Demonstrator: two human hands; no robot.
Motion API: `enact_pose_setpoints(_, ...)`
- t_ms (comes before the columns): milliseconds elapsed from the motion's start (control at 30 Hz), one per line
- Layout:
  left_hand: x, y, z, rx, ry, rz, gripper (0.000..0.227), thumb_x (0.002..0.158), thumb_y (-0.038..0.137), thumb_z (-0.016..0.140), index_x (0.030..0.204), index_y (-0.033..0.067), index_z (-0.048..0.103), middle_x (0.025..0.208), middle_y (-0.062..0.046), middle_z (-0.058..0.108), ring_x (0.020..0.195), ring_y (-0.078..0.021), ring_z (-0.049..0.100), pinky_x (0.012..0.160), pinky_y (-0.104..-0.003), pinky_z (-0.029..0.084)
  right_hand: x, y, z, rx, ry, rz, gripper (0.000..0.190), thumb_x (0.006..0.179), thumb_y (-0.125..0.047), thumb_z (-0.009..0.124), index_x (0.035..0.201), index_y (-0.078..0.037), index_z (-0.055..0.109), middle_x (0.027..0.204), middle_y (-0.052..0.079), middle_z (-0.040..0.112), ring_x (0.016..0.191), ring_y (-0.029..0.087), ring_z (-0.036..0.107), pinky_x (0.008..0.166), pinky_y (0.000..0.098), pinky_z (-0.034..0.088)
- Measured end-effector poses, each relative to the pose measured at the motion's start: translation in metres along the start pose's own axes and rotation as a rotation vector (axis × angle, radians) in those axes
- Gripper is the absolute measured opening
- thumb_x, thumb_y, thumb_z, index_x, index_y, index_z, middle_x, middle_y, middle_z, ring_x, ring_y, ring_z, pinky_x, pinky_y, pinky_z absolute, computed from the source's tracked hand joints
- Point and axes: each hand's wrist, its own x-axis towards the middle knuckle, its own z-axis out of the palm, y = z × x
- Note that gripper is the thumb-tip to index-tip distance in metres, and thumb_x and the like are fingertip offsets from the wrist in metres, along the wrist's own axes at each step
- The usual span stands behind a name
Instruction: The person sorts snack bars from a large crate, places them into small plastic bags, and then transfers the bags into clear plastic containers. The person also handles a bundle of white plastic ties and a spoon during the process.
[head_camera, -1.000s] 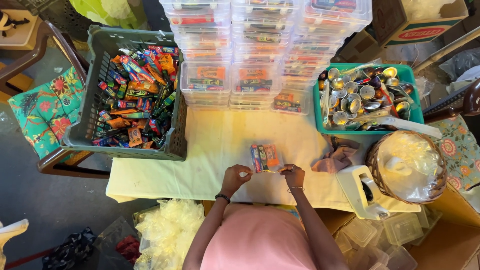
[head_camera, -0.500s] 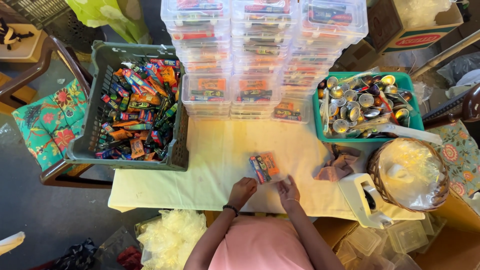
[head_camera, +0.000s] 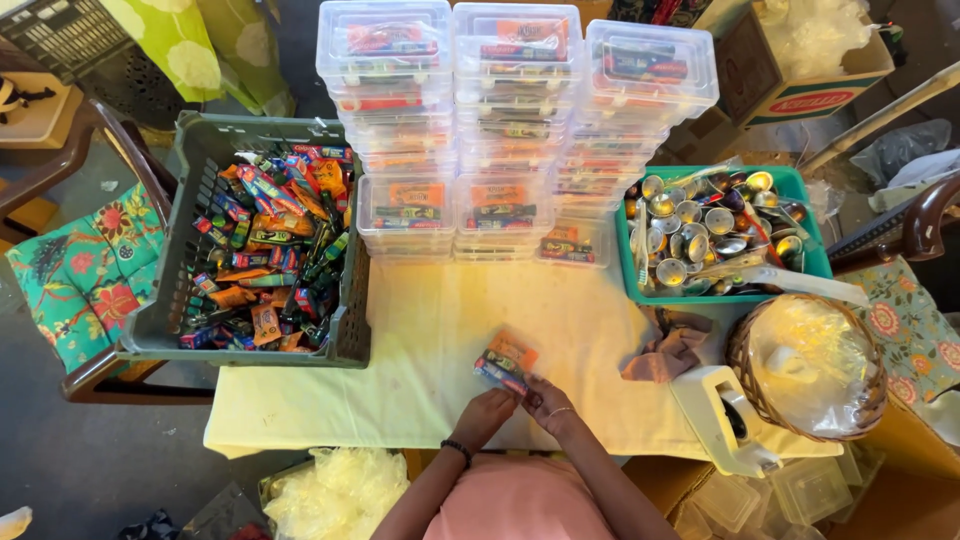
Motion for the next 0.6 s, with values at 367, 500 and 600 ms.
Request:
enact_pose_setpoints(367, 0.010, 0.010, -0.042, -0.110, 0.086, -0.318, 0.015, 0.088, 0.003, 0.069, 0.102, 0.0070, 0.068, 0.106, -0.007, 0.071, 0.091, -0.0277, 0.069, 0.078, -0.039, 0.058, 0.020, -0.025, -0.052, -0.007, -0.090, -0.177, 0.009, 0.091, -0.009, 0.072, 0.092, -0.015, 0.065, 0.072, -0.005, 0.055, 0.060, 0.009, 0.046, 0.074, 0.0318, 0.052)
enact_pose_setpoints(500, 0.022, 0.006, -0.092, -0.057, 0.289, -0.503, 0.016, 0.086, 0.000, 0.069, 0.099, 0.0087, 0.070, 0.106, -0.005, 0.075, 0.092, -0.0269, 0.071, 0.079, -0.038, 0.059, 0.037, -0.036, -0.102, -0.015, -0.117, -0.208, 0.036, 0.090, -0.005, 0.076, 0.075, -0.022, 0.048, 0.068, -0.007, 0.050, 0.060, 0.009, 0.046, 0.069, 0.0329, 0.050)
enact_pose_setpoints(600, 0.033, -0.007, -0.140, 0.087, 0.463, -0.485, 0.018, 0.084, -0.002, 0.066, 0.095, 0.0111, 0.072, 0.106, -0.004, 0.075, 0.095, -0.0250, 0.071, 0.081, -0.036, 0.058, 0.026, -0.032, -0.102, 0.005, -0.076, -0.249, 0.039, 0.090, -0.003, 0.075, 0.075, -0.024, 0.045, 0.072, -0.007, 0.055, 0.064, 0.010, 0.049, 0.070, 0.0325, 0.050)
